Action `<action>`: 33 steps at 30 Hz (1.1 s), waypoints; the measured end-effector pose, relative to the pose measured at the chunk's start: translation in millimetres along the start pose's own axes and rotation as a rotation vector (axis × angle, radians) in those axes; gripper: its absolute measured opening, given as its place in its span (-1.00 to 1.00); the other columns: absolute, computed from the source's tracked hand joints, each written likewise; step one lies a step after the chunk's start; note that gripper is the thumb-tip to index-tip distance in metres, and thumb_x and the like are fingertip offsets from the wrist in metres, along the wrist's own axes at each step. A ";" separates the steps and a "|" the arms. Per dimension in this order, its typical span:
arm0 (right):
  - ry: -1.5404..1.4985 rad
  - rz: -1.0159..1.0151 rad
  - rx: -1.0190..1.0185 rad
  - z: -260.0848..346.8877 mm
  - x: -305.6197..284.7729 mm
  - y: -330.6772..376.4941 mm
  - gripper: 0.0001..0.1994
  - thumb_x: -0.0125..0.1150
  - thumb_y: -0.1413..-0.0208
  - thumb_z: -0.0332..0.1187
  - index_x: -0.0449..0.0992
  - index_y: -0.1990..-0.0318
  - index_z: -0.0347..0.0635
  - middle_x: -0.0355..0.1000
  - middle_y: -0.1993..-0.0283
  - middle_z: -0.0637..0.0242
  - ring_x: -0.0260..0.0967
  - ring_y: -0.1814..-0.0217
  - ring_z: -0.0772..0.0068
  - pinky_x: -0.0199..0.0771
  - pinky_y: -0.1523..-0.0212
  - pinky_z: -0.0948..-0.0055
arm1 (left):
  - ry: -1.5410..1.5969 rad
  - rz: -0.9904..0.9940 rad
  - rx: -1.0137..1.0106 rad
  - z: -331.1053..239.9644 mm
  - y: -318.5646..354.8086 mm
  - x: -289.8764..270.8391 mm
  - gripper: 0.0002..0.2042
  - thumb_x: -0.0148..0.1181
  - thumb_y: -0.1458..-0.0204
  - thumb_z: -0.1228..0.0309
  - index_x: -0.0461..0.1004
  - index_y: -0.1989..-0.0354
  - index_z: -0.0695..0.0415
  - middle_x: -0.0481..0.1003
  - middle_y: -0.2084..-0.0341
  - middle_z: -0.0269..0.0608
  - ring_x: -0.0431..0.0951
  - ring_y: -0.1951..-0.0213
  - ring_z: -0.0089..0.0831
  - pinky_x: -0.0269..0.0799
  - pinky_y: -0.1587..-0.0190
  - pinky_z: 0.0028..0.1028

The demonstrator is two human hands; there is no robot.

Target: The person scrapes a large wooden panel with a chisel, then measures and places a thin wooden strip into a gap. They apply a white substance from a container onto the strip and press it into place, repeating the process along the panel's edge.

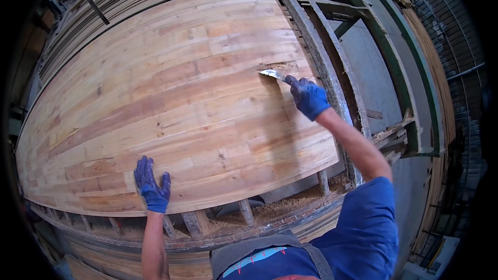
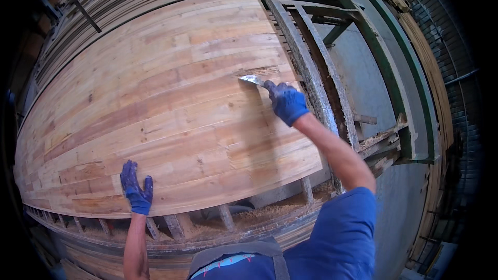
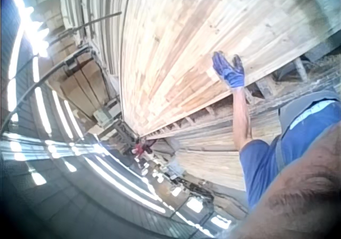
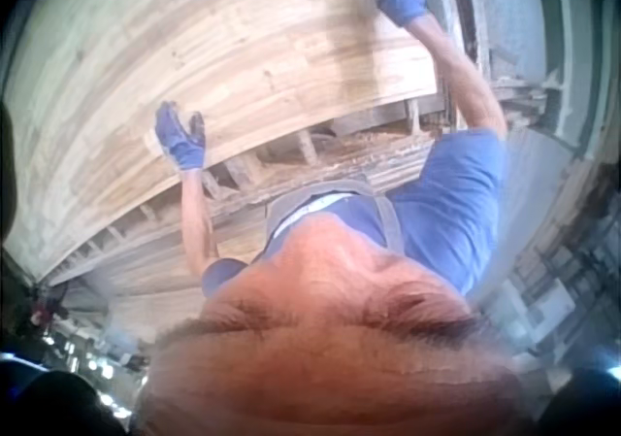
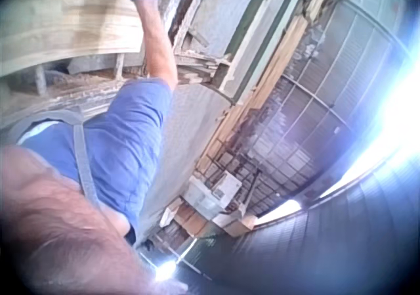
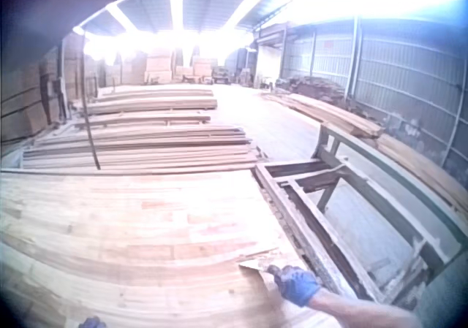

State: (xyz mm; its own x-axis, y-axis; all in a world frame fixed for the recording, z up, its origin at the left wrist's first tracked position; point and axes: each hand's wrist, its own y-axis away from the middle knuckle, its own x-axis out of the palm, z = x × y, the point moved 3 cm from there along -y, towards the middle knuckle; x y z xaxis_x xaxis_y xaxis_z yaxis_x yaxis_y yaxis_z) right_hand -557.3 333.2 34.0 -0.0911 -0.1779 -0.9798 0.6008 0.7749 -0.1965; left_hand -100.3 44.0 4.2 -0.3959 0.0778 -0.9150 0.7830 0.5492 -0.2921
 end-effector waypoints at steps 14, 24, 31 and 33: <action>-0.512 -0.310 0.226 26.9 39.3 27.9 -0.64 0.09 -0.22 -0.33 0.45 -0.17 0.02 0.49 0.28 -0.05 0.51 0.36 0.03 0.51 0.33 0.10 | -0.007 -0.028 0.022 1.4 3.9 -3.1 -0.43 0.26 -0.02 0.31 0.34 -0.23 0.22 0.31 -0.26 0.08 0.24 -0.32 0.03 0.01 -0.38 -0.05; -1.242 0.075 0.719 7.2 16.3 11.4 -0.67 0.16 -0.26 -0.27 0.52 -0.10 -0.23 0.51 0.46 0.37 0.28 0.58 0.67 0.27 0.58 0.57 | 0.020 -0.055 0.021 12.8 8.3 4.5 -0.39 0.29 0.02 0.28 0.34 -0.24 0.19 0.30 -0.27 0.06 0.23 -0.32 0.03 -0.01 -0.37 -0.02; -0.603 0.259 0.376 -20.0 -30.2 -16.6 -0.64 0.08 -0.24 -0.18 0.52 -0.12 -0.07 0.59 0.30 0.14 0.54 0.28 0.27 0.50 0.19 0.27 | 0.027 -0.048 0.014 10.8 6.6 4.2 -0.40 0.29 0.04 0.28 0.35 -0.23 0.18 0.30 -0.27 0.07 0.23 -0.32 0.04 0.00 -0.36 -0.01; -0.395 0.278 0.242 -16.1 -38.9 -23.7 -0.65 0.04 -0.23 -0.16 0.53 -0.10 0.01 0.59 0.26 0.08 0.55 0.24 0.11 0.50 0.16 0.17 | 0.022 -0.036 0.007 8.3 5.0 1.4 -0.43 0.27 0.00 0.30 0.35 -0.22 0.20 0.32 -0.26 0.07 0.23 -0.33 0.03 0.00 -0.37 -0.03</action>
State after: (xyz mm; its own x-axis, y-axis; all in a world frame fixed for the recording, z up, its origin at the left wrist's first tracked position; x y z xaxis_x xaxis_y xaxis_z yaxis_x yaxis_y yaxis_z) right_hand -580.8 331.5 76.2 0.3749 -0.2364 -0.8964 0.7298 0.6715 0.1281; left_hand -93.0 39.9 -0.8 -0.4340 0.0764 -0.8976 0.7714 0.5462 -0.3265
